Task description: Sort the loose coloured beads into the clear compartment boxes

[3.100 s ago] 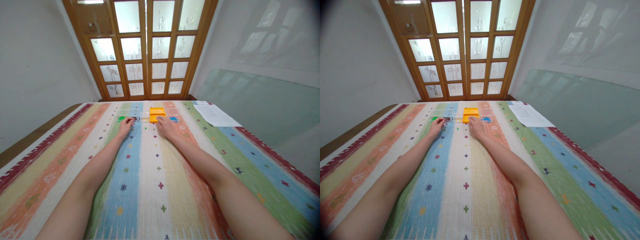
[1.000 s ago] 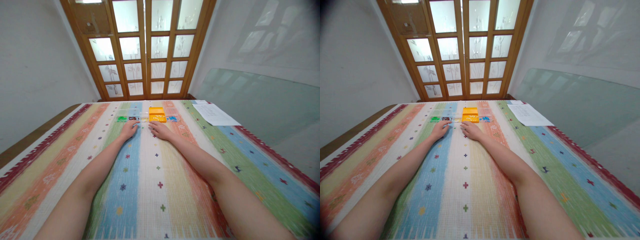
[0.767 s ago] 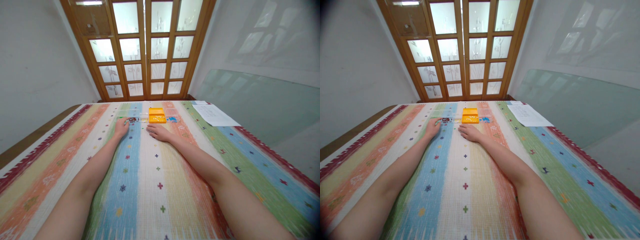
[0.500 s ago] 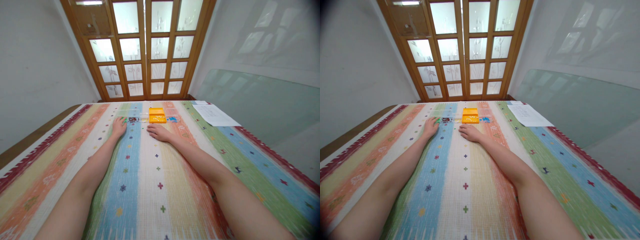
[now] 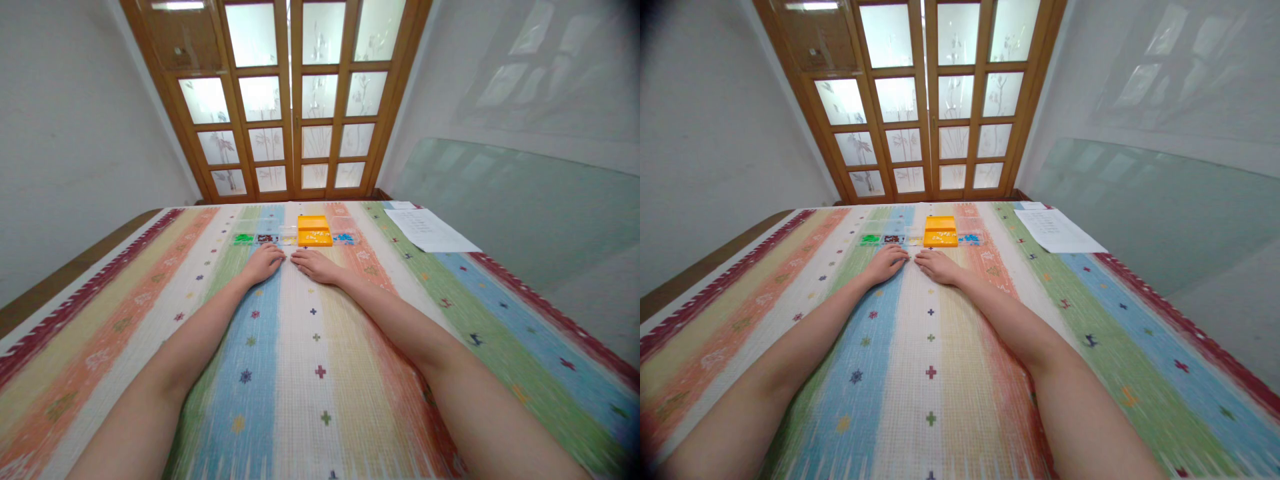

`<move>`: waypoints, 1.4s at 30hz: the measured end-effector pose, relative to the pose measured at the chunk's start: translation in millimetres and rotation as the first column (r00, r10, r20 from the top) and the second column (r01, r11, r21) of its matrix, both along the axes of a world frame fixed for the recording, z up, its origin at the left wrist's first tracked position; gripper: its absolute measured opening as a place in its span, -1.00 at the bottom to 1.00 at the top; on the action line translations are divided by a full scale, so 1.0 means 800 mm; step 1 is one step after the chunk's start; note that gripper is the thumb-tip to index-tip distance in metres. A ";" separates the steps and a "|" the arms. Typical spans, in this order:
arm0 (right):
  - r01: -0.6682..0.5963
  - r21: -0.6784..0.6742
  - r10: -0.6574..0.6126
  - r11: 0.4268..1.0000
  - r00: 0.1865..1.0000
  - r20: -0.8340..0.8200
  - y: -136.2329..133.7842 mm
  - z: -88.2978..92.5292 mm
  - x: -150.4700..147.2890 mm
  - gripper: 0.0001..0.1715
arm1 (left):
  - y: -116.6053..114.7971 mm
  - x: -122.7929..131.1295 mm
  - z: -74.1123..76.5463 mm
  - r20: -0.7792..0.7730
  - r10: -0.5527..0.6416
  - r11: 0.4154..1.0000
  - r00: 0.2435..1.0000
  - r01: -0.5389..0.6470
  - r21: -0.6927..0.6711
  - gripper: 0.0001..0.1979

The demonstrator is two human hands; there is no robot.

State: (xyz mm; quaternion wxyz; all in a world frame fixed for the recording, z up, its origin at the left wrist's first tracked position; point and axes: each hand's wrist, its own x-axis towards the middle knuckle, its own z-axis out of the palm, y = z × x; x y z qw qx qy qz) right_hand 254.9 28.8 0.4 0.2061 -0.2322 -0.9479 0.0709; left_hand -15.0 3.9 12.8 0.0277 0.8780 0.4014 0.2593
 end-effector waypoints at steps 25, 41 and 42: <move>0.553 0.021 -0.535 0.833 0.815 -0.222 0.032 0.000 0.034 -0.48 | -0.004 -0.002 -0.008 -0.218 0.006 0.997 0.976 -0.023 -0.075 -0.54; 0.534 0.014 -0.520 0.845 0.829 -0.205 0.023 0.000 0.029 -0.58 | 0.009 -0.023 -0.011 -0.137 0.185 0.982 0.973 -0.177 0.068 -0.45; 0.532 0.014 -0.519 0.846 0.830 -0.204 0.022 0.000 0.029 -0.59 | 0.011 -0.028 -0.010 -0.114 0.219 0.975 0.969 -0.211 0.073 -0.44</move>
